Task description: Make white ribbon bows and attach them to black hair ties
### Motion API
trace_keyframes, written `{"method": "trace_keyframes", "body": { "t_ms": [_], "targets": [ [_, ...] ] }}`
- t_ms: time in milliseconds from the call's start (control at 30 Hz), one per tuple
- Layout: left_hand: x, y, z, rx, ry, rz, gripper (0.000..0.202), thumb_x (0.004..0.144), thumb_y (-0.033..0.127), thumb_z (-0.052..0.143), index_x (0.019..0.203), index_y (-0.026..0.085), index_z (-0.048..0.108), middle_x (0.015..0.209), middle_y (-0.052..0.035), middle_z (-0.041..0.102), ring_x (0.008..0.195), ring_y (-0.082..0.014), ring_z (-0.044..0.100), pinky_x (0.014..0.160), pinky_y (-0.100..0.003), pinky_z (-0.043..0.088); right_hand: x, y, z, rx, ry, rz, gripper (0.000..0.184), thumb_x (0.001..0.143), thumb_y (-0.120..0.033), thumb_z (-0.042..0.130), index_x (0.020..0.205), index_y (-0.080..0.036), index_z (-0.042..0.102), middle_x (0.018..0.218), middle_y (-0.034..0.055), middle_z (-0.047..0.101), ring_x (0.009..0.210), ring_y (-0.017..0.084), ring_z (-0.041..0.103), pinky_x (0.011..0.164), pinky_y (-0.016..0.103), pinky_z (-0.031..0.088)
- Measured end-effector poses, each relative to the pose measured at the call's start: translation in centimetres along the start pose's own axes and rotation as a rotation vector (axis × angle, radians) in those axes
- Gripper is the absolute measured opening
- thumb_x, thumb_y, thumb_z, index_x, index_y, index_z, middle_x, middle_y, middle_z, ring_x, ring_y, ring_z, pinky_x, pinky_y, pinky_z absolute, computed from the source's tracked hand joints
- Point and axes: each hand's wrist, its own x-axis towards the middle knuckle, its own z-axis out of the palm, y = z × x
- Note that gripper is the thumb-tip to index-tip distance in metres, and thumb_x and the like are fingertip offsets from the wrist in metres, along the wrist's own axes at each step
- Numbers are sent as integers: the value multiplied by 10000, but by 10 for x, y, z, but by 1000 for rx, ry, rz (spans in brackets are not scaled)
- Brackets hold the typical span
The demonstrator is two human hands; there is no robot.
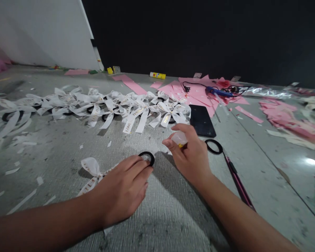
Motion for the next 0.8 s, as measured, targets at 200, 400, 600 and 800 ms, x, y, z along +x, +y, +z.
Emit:
{"method": "trace_keyframes", "body": {
  "t_ms": [200,400,600,800],
  "targets": [
    [0,-1,0,-10,-10,-4,247,901,176,487,1105,100,605,1098,-155,648,1061,-288,580,901,-478,506,4,-5,7,699,3,301,328,812,-306,760,1049,-304,533,894,10,690,506,138,449,452,276,315],
    [0,0,-1,-13,-9,3,243,898,175,494,1098,96,607,1121,-160,644,1078,-288,579,929,-479,493,2,-2,15,854,-102,575,339,708,-389,854,952,-233,678,894,44,702,615,140,521,529,270,404],
    [0,-1,1,-2,-2,5,267,907,184,487,1127,88,604,1135,-166,645,1086,-293,578,910,-476,499,0,5,23,811,-19,583,309,664,-370,892,835,-236,672,825,23,688,728,158,590,620,259,466],
    [-1,-1,1,12,8,13,266,907,192,490,1125,96,608,1125,-161,650,1089,-295,578,896,-473,500,2,1,26,792,-2,593,328,637,-349,892,820,-218,653,765,14,670,651,140,558,592,251,448]
  ]
}}
